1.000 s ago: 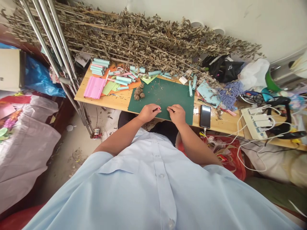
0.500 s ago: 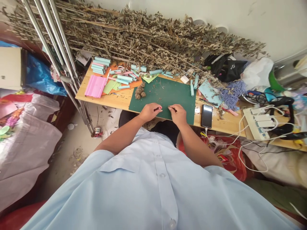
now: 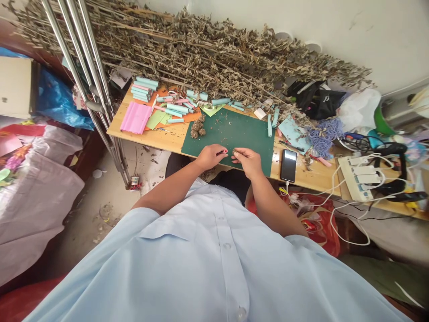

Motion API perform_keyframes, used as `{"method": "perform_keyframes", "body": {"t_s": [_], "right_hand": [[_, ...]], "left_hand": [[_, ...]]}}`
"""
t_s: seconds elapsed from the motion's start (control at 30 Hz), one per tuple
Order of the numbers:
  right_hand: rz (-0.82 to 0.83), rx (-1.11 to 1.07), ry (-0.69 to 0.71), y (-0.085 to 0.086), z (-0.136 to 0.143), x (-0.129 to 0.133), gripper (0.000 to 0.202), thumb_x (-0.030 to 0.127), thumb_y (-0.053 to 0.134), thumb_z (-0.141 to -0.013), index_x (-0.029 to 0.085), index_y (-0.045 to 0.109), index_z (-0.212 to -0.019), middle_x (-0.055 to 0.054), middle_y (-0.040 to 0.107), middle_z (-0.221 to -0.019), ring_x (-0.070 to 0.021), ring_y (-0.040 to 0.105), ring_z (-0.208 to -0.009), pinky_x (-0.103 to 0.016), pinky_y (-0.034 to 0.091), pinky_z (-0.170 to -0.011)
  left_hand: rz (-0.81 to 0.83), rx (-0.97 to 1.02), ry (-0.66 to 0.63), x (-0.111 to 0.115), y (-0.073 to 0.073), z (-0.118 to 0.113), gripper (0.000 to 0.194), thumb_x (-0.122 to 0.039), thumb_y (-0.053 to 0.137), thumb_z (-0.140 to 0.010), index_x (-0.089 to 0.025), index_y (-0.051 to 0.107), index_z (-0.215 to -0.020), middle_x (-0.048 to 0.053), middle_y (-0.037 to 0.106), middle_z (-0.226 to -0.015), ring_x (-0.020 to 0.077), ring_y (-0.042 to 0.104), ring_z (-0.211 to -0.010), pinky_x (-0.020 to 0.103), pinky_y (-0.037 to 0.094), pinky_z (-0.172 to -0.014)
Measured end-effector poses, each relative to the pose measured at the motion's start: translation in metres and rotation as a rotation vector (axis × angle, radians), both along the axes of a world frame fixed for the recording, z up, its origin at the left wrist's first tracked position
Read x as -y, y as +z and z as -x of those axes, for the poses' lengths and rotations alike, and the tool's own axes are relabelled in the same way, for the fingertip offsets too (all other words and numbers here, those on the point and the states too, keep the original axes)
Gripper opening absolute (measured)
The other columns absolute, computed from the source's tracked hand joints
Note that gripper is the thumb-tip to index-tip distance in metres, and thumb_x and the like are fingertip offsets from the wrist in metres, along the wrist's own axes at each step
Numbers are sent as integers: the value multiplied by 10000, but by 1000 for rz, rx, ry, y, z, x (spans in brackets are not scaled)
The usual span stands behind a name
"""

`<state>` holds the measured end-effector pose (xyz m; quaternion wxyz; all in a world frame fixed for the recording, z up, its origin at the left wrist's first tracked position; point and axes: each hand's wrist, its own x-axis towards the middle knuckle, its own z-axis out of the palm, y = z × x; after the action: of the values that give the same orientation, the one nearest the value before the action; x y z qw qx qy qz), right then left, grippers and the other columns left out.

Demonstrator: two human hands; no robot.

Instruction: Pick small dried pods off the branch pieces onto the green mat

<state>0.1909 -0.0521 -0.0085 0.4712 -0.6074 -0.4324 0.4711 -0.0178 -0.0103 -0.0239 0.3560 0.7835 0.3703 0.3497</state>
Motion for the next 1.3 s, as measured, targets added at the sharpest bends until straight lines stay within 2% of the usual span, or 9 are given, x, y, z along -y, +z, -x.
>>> {"method": "perform_keyframes", "body": {"t_s": [0.23, 0.43, 0.63, 0.87, 1.03, 1.3], "right_hand": [[-9, -49, 74, 20, 8, 2, 448, 518, 893, -709, 225, 803, -1036, -13, 778, -862, -181, 738, -760, -392, 682, -751], [11, -33, 140, 24, 10, 1, 406, 545, 860, -753, 232, 801, -1005, -9, 760, -843, -170, 723, -761, -353, 677, -713], [-35, 121, 202, 29, 10, -3, 368, 528, 800, -835, 242, 816, -1066, 12, 723, -734, -158, 687, -666, -341, 659, -683], [-13, 225, 253, 43, 16, -5, 330, 505, 792, -828, 234, 834, -1011, -1, 743, -741, -155, 673, -613, -345, 648, -658], [-30, 260, 277, 46, 18, -8, 298, 475, 777, -825, 239, 843, -995, -26, 772, -881, -135, 655, -596, -335, 643, -628], [-26, 323, 228, 43, 21, -10, 311, 486, 790, -806, 224, 732, -963, 6, 721, -758, -168, 683, -651, -319, 615, -606]], "left_hand": [[-7, 11, -6, 0, -2, 0, 143, -245, 651, -977, -172, 768, -1012, 78, 778, -1006, 191, 699, -938, 300, 524, -888], [5, 11, -10, 1, -1, 0, 164, -241, 630, -983, -176, 772, -1031, 83, 780, -1024, 195, 707, -962, 308, 534, -910], [-18, 34, -7, 0, -6, -1, 153, -243, 640, -979, -181, 773, -1025, 78, 781, -1025, 195, 708, -953, 305, 524, -891], [-32, 53, -30, 0, -5, 0, 174, -271, 620, -991, -175, 764, -978, 71, 759, -953, 182, 684, -885, 286, 493, -826], [-39, 15, -20, -1, -6, -1, 193, -289, 629, -987, -173, 743, -882, 60, 725, -873, 172, 643, -815, 275, 467, -779], [-60, 53, -33, -2, -10, -2, 207, -301, 616, -1005, -177, 777, -966, 60, 740, -899, 173, 653, -834, 278, 458, -779]]}}
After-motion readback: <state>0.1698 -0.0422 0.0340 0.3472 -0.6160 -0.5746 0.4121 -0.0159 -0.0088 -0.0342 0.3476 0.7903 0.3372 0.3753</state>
